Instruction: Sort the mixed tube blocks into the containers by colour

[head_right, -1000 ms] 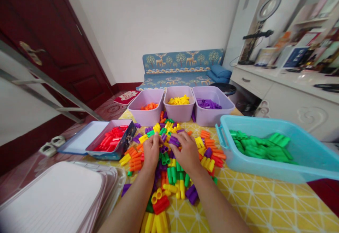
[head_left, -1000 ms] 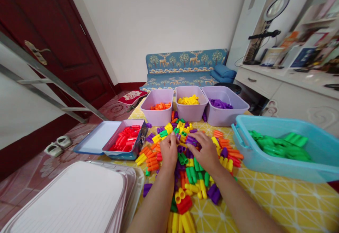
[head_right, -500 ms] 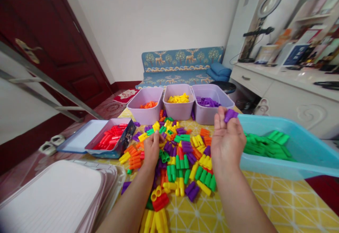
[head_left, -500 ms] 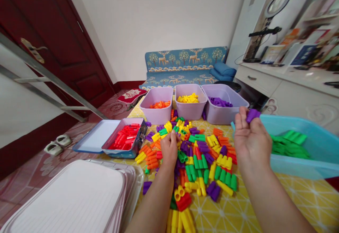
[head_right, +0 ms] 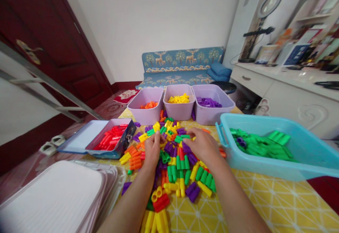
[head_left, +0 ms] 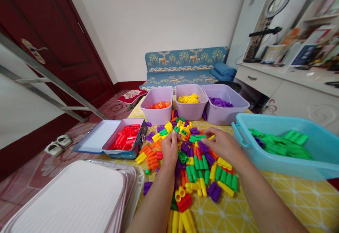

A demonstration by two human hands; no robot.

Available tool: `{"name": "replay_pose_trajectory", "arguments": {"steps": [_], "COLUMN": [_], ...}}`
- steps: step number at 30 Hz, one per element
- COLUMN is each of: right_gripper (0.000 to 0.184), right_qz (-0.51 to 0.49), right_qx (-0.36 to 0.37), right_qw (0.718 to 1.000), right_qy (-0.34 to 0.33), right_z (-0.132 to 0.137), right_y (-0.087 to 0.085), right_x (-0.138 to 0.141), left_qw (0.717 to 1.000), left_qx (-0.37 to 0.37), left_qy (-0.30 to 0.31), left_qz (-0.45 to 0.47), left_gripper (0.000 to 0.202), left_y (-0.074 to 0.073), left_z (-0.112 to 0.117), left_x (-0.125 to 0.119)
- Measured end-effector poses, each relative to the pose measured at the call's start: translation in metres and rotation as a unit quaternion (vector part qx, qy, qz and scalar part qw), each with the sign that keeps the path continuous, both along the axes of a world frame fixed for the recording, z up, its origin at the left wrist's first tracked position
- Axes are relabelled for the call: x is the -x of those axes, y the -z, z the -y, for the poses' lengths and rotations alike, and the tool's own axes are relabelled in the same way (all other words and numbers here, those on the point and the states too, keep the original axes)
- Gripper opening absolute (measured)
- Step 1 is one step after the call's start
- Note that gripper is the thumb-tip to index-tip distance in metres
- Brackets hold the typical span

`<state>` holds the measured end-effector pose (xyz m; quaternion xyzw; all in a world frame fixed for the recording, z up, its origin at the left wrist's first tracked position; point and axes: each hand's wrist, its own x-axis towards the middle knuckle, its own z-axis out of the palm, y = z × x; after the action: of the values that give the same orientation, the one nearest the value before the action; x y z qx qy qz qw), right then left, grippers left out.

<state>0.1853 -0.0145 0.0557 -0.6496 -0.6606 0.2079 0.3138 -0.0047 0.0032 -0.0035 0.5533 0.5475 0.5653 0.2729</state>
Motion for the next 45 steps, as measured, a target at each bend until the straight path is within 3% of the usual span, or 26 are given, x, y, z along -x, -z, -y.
{"name": "replay_pose_trajectory", "arguments": {"steps": [3, 5, 7, 10, 14, 20, 24, 28, 32, 35, 37, 39, 41, 43, 44, 45], "right_gripper": [0.037, 0.043, 0.038, 0.028, 0.029, 0.020, 0.030, 0.022, 0.017, 0.014, 0.015, 0.020, 0.029, 0.038, 0.040, 0.040], "right_qz": [0.187, 0.220, 0.224, 0.197, 0.172, 0.036, -0.043, -0.061, -0.103, -0.139, -0.190, -0.301, -0.438, -0.526, -0.536, -0.519], "right_qx": [0.052, 0.054, 0.039, 0.007, -0.019, -0.024, -0.027, 0.000, 0.035, 0.039, 0.023, -0.053, -0.148, -0.190, -0.186, -0.174], "right_qw": [0.979, 0.971, 0.970, 0.973, 0.978, 0.996, 0.998, 0.992, 0.979, 0.978, 0.977, 0.952, 0.886, 0.827, 0.822, 0.836], "right_qy": [-0.065, -0.081, -0.090, -0.119, -0.120, -0.083, -0.047, -0.114, -0.172, -0.152, -0.096, -0.012, 0.044, 0.054, 0.052, 0.049], "right_z": [0.008, 0.009, 0.008, 0.006, 0.004, -0.006, -0.012, -0.010, -0.008, -0.015, -0.024, -0.035, -0.045, -0.051, -0.053, -0.054], "right_y": [0.000, 0.002, 0.005, 0.013, 0.022, 0.030, 0.030, 0.027, 0.019, 0.010, 0.000, -0.012, -0.021, -0.021, -0.018, -0.012], "right_x": [-0.003, -0.001, 0.003, 0.013, 0.023, 0.025, 0.022, 0.016, 0.007, -0.002, -0.007, -0.009, -0.008, -0.005, -0.004, -0.002], "left_qw": [1.000, 1.000, 1.000, 1.000, 0.999, 0.985, 0.970, 0.954, 0.953, 0.962, 0.971, 0.980, 0.988, 0.993, 0.995, 0.995], "left_qx": [0.001, 0.005, 0.007, -0.001, -0.008, -0.068, -0.027, 0.004, 0.016, 0.017, 0.021, 0.024, 0.015, -0.003, -0.011, -0.017], "left_qy": [0.001, -0.004, -0.008, 0.009, 0.033, -0.074, -0.060, -0.033, -0.033, -0.027, -0.027, -0.026, -0.015, 0.002, 0.011, 0.020], "left_qz": [-0.007, -0.009, -0.008, -0.012, -0.036, -0.139, -0.235, -0.298, -0.300, -0.271, -0.239, -0.195, -0.151, -0.115, -0.102, -0.092], "left_gripper": [0.053, 0.053, 0.052, 0.050, 0.041, 0.023, 0.031, 0.034, 0.028, 0.025, 0.029, 0.033, 0.037, 0.037, 0.036, 0.034], "left_y": [0.000, -0.001, -0.002, -0.003, -0.001, 0.005, 0.006, 0.003, 0.004, 0.008, 0.010, 0.011, 0.011, 0.011, 0.011, 0.011], "left_z": [0.000, 0.000, 0.000, 0.000, 0.000, -0.005, -0.004, -0.001, -0.002, -0.005, -0.007, -0.008, -0.009, -0.010, -0.010, -0.010], "left_x": [0.000, -0.001, -0.001, -0.002, -0.002, 0.004, 0.002, -0.002, -0.002, 0.000, 0.000, 0.000, -0.001, -0.003, -0.003, -0.004]}}
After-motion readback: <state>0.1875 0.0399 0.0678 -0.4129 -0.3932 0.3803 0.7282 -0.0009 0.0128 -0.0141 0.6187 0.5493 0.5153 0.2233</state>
